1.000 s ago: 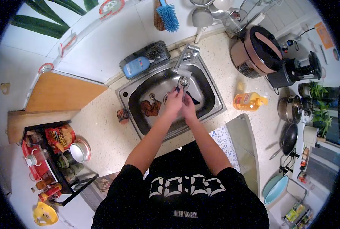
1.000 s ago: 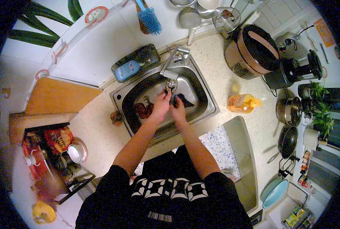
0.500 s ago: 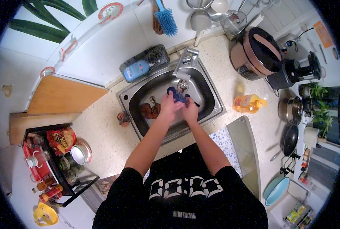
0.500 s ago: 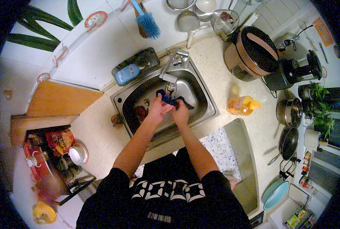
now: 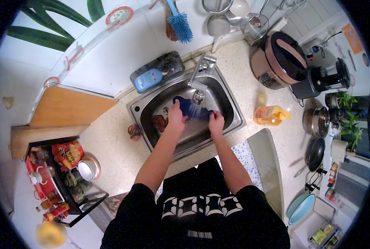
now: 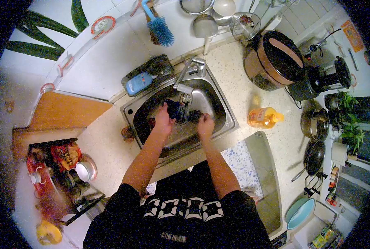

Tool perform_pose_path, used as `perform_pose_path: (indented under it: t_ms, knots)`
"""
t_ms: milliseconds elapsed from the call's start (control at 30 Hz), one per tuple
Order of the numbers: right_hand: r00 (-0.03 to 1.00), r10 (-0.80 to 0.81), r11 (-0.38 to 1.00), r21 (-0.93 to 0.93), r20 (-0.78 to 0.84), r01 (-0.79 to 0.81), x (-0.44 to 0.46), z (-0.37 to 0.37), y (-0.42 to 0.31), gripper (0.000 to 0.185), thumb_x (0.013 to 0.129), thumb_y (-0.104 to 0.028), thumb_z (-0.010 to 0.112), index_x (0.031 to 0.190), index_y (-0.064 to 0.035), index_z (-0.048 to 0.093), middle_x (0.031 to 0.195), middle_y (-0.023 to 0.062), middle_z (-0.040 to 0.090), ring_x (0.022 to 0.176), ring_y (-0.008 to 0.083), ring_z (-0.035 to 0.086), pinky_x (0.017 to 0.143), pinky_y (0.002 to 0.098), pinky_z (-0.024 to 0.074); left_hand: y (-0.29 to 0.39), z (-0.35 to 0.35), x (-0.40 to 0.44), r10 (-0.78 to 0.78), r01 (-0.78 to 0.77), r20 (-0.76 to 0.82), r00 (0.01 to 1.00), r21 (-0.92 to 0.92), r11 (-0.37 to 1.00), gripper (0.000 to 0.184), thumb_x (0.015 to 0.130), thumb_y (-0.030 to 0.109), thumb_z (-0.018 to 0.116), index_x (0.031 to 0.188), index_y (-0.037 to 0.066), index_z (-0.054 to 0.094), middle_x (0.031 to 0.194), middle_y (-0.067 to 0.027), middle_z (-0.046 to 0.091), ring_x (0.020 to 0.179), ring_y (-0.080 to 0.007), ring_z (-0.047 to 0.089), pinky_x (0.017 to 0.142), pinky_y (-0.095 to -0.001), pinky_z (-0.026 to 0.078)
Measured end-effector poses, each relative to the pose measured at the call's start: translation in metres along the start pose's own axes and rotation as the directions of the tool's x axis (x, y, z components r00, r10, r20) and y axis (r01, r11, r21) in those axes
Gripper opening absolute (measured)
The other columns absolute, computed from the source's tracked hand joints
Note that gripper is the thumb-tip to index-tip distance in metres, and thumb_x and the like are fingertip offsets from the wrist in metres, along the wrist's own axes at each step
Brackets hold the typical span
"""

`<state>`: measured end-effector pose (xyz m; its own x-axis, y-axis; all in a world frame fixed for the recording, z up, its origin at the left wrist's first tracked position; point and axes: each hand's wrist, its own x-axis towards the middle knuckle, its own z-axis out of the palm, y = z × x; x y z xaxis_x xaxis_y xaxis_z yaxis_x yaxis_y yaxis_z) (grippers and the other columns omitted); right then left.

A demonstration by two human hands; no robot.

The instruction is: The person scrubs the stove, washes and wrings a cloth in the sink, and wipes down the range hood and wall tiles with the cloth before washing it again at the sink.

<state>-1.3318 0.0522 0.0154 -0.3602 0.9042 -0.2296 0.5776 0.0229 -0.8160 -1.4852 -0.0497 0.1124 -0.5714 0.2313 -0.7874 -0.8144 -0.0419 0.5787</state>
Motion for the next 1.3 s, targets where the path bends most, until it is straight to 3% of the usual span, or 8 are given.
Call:
perform_pose_path:
  t_ms: [200, 333, 467, 667, 800, 900, 1000, 1300]
  knots:
    - [0.975, 0.086, 0.874, 0.453, 0.205, -0.172, 0.001, 0.004, -0.038, 0.021, 0.099, -0.014, 0.062, 0.108, 0.0017, 0.071, 0.092, 0.0037, 0.072, 0.080, 0.0134, 0.061, 0.076, 0.0306, 0.0497, -0.027, -0.007, 0.003, 0.097, -0.166, 0.170, 0.981, 0.463, 0.871, 0.037, 0.105, 0.039, 0.056, 0.118, 0.005, 0.067, 0.094, -0.0016, 0.067, 0.080, -0.0121, 0.056, 0.070, -0.0289, 0.046]
    - [0.926, 0.154, 0.672, 0.651, 0.345, -0.354, -0.026, 0.004, -0.094, 0.018, 0.097, -0.013, 0.062, 0.103, 0.0013, 0.071, 0.087, -0.0008, 0.067, 0.079, 0.0106, 0.056, 0.073, 0.0299, 0.0470, -0.045, 0.006, -0.022, 0.199, -0.258, 0.216, 0.956, 0.291, 0.921, 0.038, 0.106, 0.040, 0.055, 0.116, 0.006, 0.068, 0.100, -0.0004, 0.067, 0.084, -0.0119, 0.058, 0.076, -0.0280, 0.046]
    - [0.786, 0.056, 0.704, 0.534, 0.615, -0.468, -0.026, -0.002, -0.084, 0.034, 0.092, -0.004, 0.054, 0.123, 0.0011, 0.067, 0.104, 0.0052, 0.070, 0.095, 0.0138, 0.064, 0.084, 0.0280, 0.0513, -0.054, 0.002, -0.012, -0.049, 0.059, 0.254, 0.966, -0.034, 0.998, 0.036, 0.105, 0.045, 0.055, 0.113, 0.013, 0.067, 0.100, 0.0002, 0.068, 0.087, -0.0129, 0.062, 0.075, -0.0292, 0.049]
    - [0.923, -0.370, 0.881, 0.354, 0.104, 0.313, -0.029, 0.015, -0.039, 0.036, 0.086, 0.007, 0.054, 0.120, 0.0014, 0.064, 0.109, 0.0062, 0.068, 0.097, 0.0164, 0.064, 0.090, 0.0302, 0.0516, -0.066, -0.012, 0.037, -0.048, 0.067, 0.201, 0.978, -0.088, 0.994, 0.024, 0.106, 0.024, 0.053, 0.114, 0.004, 0.061, 0.107, -0.0095, 0.067, 0.093, -0.0209, 0.068, 0.076, -0.0347, 0.062]
    - [0.971, -0.020, 0.924, 0.375, 0.240, -0.074, -0.029, 0.012, -0.005, 0.045, 0.077, 0.009, 0.066, 0.121, 0.0029, 0.060, 0.118, 0.0146, 0.068, 0.114, 0.0287, 0.065, 0.101, 0.0393, 0.0508, -0.057, -0.004, 0.031, -0.108, 0.154, 0.187, 0.976, -0.252, 0.955, 0.025, 0.108, 0.018, 0.046, 0.119, 0.000, 0.057, 0.115, -0.0132, 0.065, 0.102, -0.0254, 0.068, 0.090, -0.0390, 0.064]
    - [0.936, -0.278, 0.884, 0.439, 0.214, 0.162, -0.045, 0.021, -0.008, 0.045, 0.078, 0.009, 0.066, 0.122, 0.0028, 0.060, 0.119, 0.0160, 0.068, 0.113, 0.0310, 0.065, 0.101, 0.0399, 0.0512, -0.044, 0.006, 0.014, -0.220, 0.284, 0.199, 0.955, -0.395, 0.874, 0.025, 0.109, 0.018, 0.043, 0.119, 0.000, 0.058, 0.114, -0.0131, 0.066, 0.106, -0.0256, 0.066, 0.091, -0.0383, 0.064]
    - [0.970, -0.232, 0.871, 0.461, 0.076, 0.172, -0.042, 0.038, -0.012, 0.032, 0.082, 0.006, 0.064, 0.115, 0.0038, 0.063, 0.111, 0.0176, 0.071, 0.104, 0.0305, 0.068, 0.094, 0.0379, 0.0538, -0.039, 0.011, 0.009, -0.264, 0.339, 0.220, 0.939, -0.478, 0.810, 0.028, 0.110, 0.021, 0.045, 0.112, -0.002, 0.060, 0.100, -0.0140, 0.070, 0.092, -0.0271, 0.069, 0.082, -0.0397, 0.067]
    - [0.966, -0.063, 0.959, 0.282, 0.249, -0.011, 0.002, 0.010, 0.004, 0.035, 0.092, -0.013, 0.066, 0.122, 0.0046, 0.067, 0.093, 0.0209, 0.074, 0.078, 0.0266, 0.069, 0.073, 0.0398, 0.0539, -0.020, -0.009, 0.013, -0.013, 0.020, 0.081, 0.997, -0.089, 0.996, 0.026, 0.108, 0.035, 0.051, 0.125, 0.017, 0.059, 0.109, -0.0050, 0.069, 0.094, -0.0226, 0.067, 0.078, -0.0432, 0.058]
